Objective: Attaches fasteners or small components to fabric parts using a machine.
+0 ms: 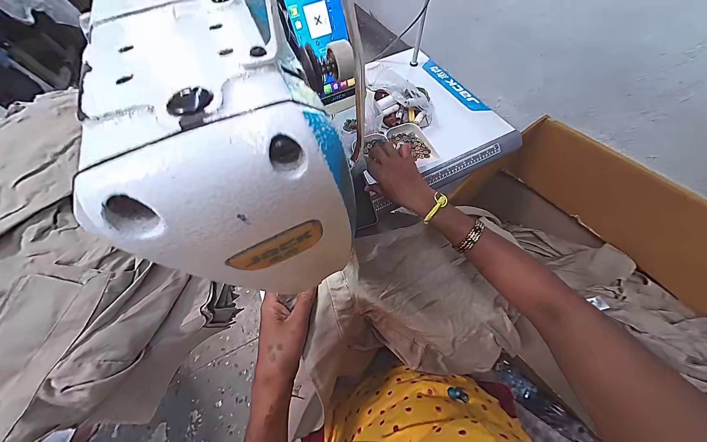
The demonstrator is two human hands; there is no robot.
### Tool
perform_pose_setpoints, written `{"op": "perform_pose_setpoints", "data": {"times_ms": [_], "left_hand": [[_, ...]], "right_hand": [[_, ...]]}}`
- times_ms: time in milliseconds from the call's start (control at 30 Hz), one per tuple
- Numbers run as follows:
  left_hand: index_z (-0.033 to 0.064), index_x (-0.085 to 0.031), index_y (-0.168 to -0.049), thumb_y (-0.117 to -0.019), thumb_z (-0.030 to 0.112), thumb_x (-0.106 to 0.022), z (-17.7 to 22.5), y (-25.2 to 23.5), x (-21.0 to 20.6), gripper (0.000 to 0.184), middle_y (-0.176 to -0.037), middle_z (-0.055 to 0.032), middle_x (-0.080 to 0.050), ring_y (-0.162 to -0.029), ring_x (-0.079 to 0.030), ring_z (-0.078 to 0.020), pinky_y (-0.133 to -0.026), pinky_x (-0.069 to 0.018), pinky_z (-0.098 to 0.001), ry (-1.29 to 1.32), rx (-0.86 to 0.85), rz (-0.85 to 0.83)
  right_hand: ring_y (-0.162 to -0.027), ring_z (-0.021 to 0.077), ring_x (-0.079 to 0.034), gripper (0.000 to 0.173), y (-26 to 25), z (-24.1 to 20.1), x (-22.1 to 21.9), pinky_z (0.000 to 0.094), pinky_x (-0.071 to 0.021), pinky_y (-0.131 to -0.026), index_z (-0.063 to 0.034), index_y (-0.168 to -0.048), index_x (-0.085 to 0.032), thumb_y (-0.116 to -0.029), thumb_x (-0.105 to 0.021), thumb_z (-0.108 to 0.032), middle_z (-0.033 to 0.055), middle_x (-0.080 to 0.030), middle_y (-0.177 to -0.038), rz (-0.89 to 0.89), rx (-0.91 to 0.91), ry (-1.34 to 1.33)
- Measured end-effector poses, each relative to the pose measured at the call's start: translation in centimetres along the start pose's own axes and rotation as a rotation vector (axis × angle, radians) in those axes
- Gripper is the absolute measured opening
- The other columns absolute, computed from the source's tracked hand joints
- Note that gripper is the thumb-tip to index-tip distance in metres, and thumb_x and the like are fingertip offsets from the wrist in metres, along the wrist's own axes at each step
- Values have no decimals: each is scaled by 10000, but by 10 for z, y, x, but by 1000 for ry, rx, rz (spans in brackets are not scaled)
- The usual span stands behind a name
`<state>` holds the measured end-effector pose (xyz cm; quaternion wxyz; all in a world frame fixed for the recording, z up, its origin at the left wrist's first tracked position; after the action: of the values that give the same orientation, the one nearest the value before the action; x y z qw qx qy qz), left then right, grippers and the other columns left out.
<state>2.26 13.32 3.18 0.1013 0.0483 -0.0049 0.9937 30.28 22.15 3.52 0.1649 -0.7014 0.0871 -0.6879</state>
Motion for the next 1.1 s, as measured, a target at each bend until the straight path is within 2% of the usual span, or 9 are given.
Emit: {"op": "perform_pose_setpoints", "data": {"times_ms": [100, 200, 433, 533, 633, 733, 833, 933, 1100], "left_hand": [[18, -548, -1103, -945, 76, -600, -2, 1, 1, 177, -865, 52, -661, -771, -651, 36, -714, -563, -142, -16, 1, 23], [-2, -547, -1136, -941, 62, -598, -4, 2, 1, 212, -894, 50, -671, -800, -660, 35, -743, -567, -147, -8, 18, 44], [-15, -558, -1161, -951, 66, -607, -9, -3, 2, 230, -926, 28, -674, -842, -661, 26, -775, -567, -153, 14, 9, 43], [43, -635, -978, -946, 102, -620, -14, -3, 3, 70, -777, 76, -660, -712, -639, 42, -690, -554, -154, -57, 12, 85], [24, -703, -801, -942, 239, -638, 13, 20, -1, 265, -645, 14, -638, -593, -600, 15, -575, -504, -182, -378, -323, 17], [60, -539, -713, -979, 304, -623, 38, 48, -16, 370, -534, 8, -468, -477, -440, 31, -461, -357, -124, -432, -556, -172], [46, -629, -805, -960, 323, -672, 35, 46, -10, 319, -621, 40, -594, -567, -530, 88, -542, -434, -82, -345, -500, -162], [171, -642, -916, -970, 412, -662, 30, 42, 15, 247, -787, 148, -660, -718, -598, 120, -659, -507, -75, -180, -369, -195], [206, -632, -899, -957, 383, -691, 14, 32, 31, 195, -758, 165, -643, -659, -593, 87, -605, -509, -94, -98, -263, -223]], "right_hand": [[-1132, 400, -622, 293, 15, -9, 2, 601, -462, -884, -15, -1232, -687, -947, -680, -85, 183, -681, -1163, 58, -15, 46], [-1018, 355, -650, 294, 35, -14, 13, 522, -470, -823, -38, -1198, -728, -948, -601, 50, 152, -700, -1063, 184, -32, 14], [-1014, 325, -675, 136, 44, 20, 25, 466, -542, -888, -55, -990, -769, -958, -708, -172, 134, -729, -1017, 317, -26, -373], [-809, 293, -688, 121, 45, 1, 51, 473, -556, -735, -4, -951, -729, -936, -724, -124, 153, -705, -898, 272, -121, -531], [-708, 246, -699, 148, 65, -66, 94, 398, -566, -604, -3, -833, -719, -903, -695, -132, 129, -705, -802, 393, 183, -431], [-701, 211, -658, 198, 92, -137, 111, 323, -516, -626, -76, -840, -663, -1007, -559, -104, 73, -663, -738, 473, 580, -281], [-708, 200, -673, 173, 87, -152, 115, 303, -502, -609, -82, -810, -696, -953, -600, -71, 55, -686, -720, 445, 602, -302], [-708, 183, -663, 174, 86, -138, 116, 281, -520, -649, -66, -839, -678, -973, -623, -163, 67, -667, -722, 383, 500, -478], [-670, 188, -649, 176, 87, -149, 107, 307, -483, -590, -100, -831, -685, -976, -586, -91, 32, -652, -670, 482, 654, -244]]}}
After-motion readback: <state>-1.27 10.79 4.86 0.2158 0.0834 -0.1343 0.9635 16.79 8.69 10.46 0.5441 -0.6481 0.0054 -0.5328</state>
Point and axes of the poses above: each hand's wrist, its own y-axis away from the middle knuckle, its own x-axis out of the back of the hand, z = x × y, the point moved 8 cm from there along -y, towards the middle knuckle
